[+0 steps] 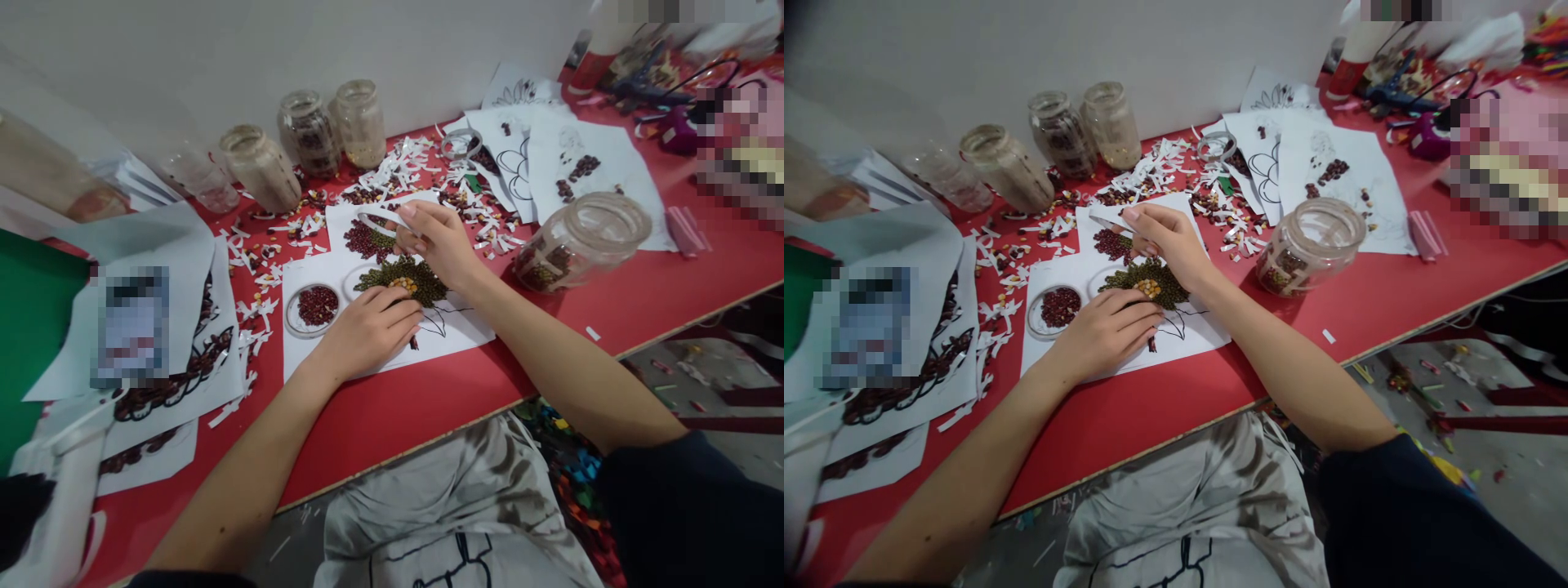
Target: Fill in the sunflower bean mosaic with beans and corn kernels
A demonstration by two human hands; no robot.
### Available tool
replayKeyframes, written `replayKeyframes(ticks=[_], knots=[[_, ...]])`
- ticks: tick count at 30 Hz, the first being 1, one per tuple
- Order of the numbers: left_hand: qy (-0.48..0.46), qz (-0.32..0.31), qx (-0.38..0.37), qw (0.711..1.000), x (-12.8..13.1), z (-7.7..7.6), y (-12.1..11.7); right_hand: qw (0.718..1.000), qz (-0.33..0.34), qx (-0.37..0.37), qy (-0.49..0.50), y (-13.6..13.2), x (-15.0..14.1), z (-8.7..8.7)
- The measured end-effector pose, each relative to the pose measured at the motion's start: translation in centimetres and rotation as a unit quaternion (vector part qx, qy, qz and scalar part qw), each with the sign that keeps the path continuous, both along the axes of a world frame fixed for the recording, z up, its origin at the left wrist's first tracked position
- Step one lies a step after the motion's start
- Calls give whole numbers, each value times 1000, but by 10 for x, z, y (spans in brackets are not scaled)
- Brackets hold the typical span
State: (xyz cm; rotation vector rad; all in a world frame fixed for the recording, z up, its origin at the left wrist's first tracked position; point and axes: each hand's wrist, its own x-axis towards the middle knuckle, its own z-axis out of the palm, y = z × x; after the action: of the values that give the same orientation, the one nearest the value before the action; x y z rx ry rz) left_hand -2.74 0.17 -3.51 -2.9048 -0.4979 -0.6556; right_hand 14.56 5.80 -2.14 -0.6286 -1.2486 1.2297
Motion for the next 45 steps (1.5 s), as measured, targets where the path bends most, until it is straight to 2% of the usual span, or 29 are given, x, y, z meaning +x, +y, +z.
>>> replayKeyframes(ticks=[8,10,12,14,15,17,19,20,22,25,28,31,33,35,41,45], knots=[[-22,2,-63,998,0,0,-1,1000,9,-5,-2,-2,0,1],[-93,1,-110,990,0,-1,0,1000,23,-9,-2,-3,1,2],[-194,24,-145,970,-3,0,1,999,47,-20,-1,-4,1,3],[-304,92,-164,934,-8,3,1,996,87,-35,5,-6,2,5],[-358,136,-177,907,-10,4,1,993,110,-41,8,-7,2,6],[-456,204,-246,830,-16,7,1,988,146,-39,6,-9,2,7],[-496,212,-337,772,-21,10,1,987,161,-21,-20,-10,2,6],[-491,201,-372,762,-23,11,0,986,163,-13,-37,-11,2,5],[-472,184,-407,760,-25,13,0,983,168,-1,-72,-12,2,4],[-458,184,-398,773,-27,13,0,979,181,4,-97,-15,2,3],[-424,177,-369,808,-28,14,-1,974,187,26,-123,-19,1,3],[-377,136,-329,855,-26,16,-4,964,156,96,-194,-23,-1,4],[-365,119,-310,870,-24,18,-6,947,124,150,-257,-24,-2,4],[-371,122,-315,865,-24,19,-7,927,102,192,-305,-24,-3,4],[-413,144,-377,816,-28,20,-5,888,58,267,-369,-24,-4,6],[-403,130,-395,815,-30,21,-4,881,46,272,-384,-24,-4,5]])
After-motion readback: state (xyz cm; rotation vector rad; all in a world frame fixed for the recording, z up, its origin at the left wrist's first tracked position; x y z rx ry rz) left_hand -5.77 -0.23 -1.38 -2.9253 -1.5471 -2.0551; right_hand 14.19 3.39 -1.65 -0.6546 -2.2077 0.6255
